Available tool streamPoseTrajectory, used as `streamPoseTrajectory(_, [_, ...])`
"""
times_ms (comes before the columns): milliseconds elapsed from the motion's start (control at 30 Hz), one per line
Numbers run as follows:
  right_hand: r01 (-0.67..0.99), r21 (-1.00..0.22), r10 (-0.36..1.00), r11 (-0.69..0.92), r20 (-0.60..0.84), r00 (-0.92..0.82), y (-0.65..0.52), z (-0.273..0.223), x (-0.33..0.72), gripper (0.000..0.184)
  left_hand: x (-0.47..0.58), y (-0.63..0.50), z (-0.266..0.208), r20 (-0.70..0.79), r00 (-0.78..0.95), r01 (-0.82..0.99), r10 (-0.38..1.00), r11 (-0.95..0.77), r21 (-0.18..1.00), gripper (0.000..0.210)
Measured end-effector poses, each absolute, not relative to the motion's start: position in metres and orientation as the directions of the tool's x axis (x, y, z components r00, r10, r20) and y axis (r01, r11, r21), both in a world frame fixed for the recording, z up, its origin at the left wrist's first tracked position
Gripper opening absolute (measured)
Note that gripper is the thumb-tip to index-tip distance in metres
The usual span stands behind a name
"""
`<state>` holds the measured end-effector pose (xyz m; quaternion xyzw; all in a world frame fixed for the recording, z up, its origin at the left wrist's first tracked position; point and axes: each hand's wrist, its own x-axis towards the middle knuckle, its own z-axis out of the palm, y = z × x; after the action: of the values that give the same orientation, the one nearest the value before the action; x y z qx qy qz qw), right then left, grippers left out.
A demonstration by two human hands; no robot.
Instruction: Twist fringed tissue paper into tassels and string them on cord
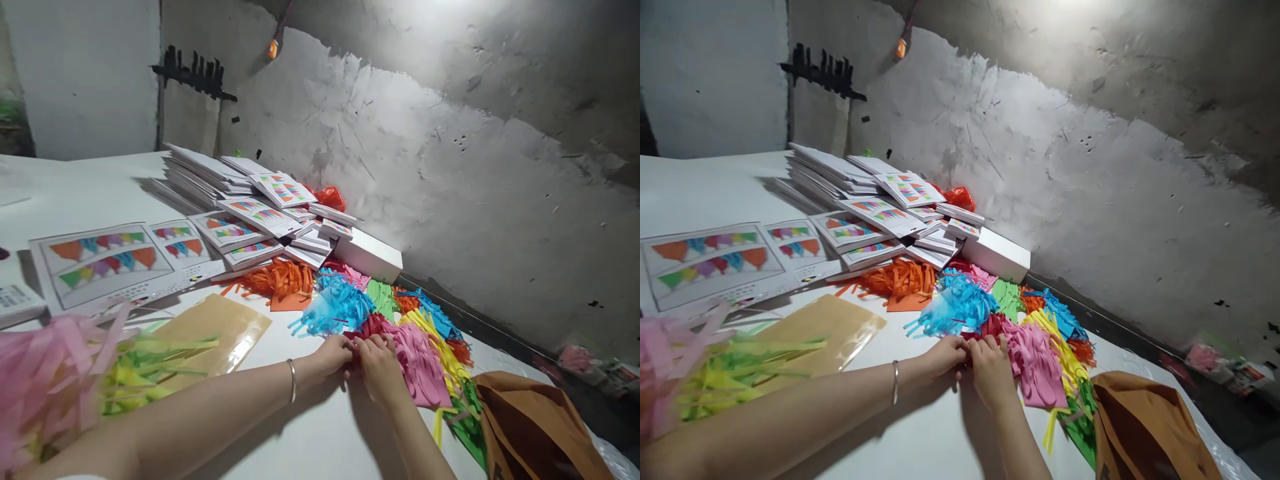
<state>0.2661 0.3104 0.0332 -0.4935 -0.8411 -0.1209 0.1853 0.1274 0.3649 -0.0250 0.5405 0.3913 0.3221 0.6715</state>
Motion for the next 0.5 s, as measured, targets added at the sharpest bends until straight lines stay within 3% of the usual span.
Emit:
streamPoseTrajectory(67, [0.897,0.053,0.797,0.439,0.437,-0.416,0.308,0.031,0.27,0.023,0.127,0.364,-0.023,-0.185,0.488,-0.042,0.853,0.235,0.971,0.015])
streamPoseTrajectory(167, [0.909,0.07,0.801,0.41,0.448,-0.396,0.299,0.03,0.28,0.028,0.127,0.361,-0.019,-0.183,0.491,-0.086,0.852,0.256,0.963,0.003])
streamPoseTrajectory(367, [0.865,0.055,0.779,0.499,0.411,-0.475,0.281,0.028,0.287,0.027,0.13,0.357,-0.017,-0.136,0.482,-0.15,0.865,0.234,0.961,0.006])
streamPoseTrajectory(500, [0.9,0.002,0.818,0.436,0.415,-0.398,0.286,0.023,0.28,0.018,0.128,0.354,-0.016,-0.113,0.494,-0.153,0.862,0.214,0.965,0.008])
